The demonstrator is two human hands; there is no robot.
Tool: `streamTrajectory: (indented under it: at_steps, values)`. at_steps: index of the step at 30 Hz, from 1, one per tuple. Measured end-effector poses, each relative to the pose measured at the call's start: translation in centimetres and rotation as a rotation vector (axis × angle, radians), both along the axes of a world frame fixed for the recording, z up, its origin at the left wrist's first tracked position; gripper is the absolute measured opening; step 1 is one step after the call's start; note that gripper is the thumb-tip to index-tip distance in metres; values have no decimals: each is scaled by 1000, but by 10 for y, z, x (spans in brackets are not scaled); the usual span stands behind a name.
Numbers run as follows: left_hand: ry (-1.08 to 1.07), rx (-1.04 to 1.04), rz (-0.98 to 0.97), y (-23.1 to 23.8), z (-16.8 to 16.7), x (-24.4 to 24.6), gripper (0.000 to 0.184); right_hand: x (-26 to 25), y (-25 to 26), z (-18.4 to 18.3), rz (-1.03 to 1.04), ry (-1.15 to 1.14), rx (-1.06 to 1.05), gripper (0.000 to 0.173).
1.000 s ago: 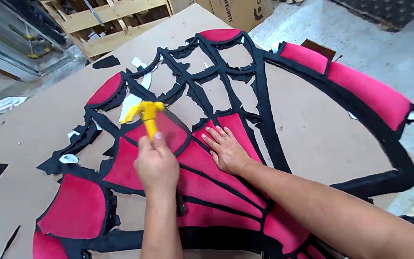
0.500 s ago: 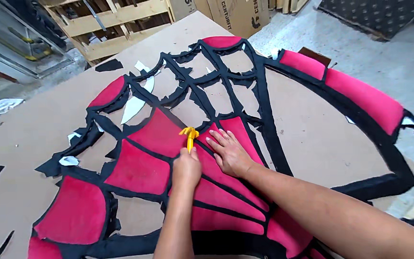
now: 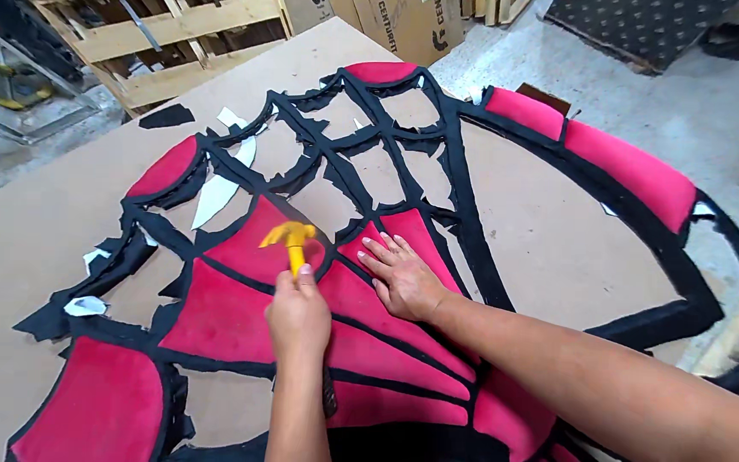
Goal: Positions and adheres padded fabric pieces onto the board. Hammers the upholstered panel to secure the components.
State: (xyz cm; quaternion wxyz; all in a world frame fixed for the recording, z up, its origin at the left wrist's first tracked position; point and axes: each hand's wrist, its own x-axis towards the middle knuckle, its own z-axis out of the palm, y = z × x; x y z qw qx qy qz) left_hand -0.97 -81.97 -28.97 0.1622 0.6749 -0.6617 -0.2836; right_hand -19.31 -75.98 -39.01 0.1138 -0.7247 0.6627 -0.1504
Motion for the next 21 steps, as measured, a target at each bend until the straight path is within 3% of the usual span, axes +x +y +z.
streamTrajectory:
  at_steps: [3,7,13,15,18,21]
  values:
    - [90,-164,52,4,7,-8,44,1,2,3,-6,16,-15,54]
    - [-244,73,-161,6,-16,-23,44,1,6,3,9,5,-38,53]
    - [-62,-190,-209,-38,47,-36,49,-1,5,4,23,-112,-27,50]
    - [-139,-185,-295,-40,42,-60,49,-3,5,7,18,-176,12,50]
    - [-459,65,-427,-33,14,-85,49,-6,5,8,28,-252,25,51]
    - [-389,-46,-431,-45,48,-80,51,-8,5,7,26,-302,28,52]
